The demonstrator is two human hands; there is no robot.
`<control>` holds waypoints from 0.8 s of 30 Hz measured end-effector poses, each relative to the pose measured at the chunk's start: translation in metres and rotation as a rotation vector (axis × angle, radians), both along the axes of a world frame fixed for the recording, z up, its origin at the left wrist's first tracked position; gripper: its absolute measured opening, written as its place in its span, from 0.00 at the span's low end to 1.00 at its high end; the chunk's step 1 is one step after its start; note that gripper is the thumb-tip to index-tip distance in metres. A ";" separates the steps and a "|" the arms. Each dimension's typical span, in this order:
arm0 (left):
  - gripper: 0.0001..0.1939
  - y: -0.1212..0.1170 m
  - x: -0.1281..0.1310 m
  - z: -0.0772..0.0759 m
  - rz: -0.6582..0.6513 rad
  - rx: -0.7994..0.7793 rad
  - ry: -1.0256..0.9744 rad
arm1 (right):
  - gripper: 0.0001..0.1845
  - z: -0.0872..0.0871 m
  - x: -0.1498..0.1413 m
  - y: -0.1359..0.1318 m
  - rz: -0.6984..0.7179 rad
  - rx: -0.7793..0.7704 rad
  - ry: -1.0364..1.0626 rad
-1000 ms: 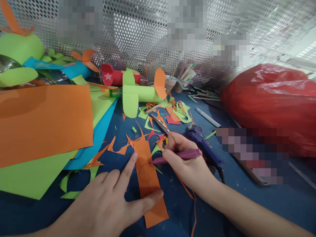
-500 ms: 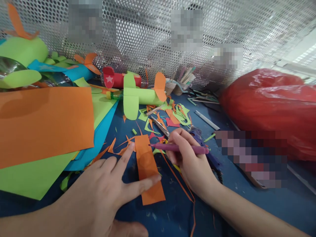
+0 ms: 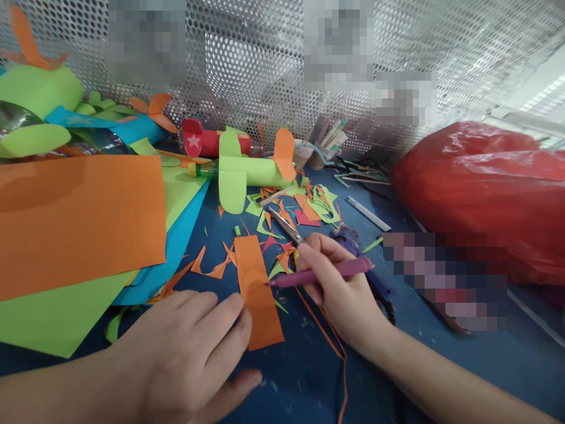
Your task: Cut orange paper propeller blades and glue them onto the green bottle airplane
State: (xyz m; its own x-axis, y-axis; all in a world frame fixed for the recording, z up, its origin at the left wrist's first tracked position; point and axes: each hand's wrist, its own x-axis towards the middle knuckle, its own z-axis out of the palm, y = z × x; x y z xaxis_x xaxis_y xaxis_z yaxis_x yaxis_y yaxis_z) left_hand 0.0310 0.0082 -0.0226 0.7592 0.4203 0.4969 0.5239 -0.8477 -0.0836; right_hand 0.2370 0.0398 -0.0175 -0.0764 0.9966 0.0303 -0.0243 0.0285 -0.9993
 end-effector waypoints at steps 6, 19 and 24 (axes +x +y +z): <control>0.18 0.007 -0.002 -0.003 -0.018 -0.090 -0.125 | 0.17 0.003 -0.006 -0.005 0.140 -0.001 -0.167; 0.15 0.007 -0.002 -0.006 -0.013 -0.111 -0.136 | 0.16 0.002 -0.008 -0.004 0.167 0.016 -0.186; 0.14 0.009 -0.001 -0.006 -0.016 -0.114 -0.130 | 0.16 0.001 -0.008 -0.003 0.171 0.019 -0.201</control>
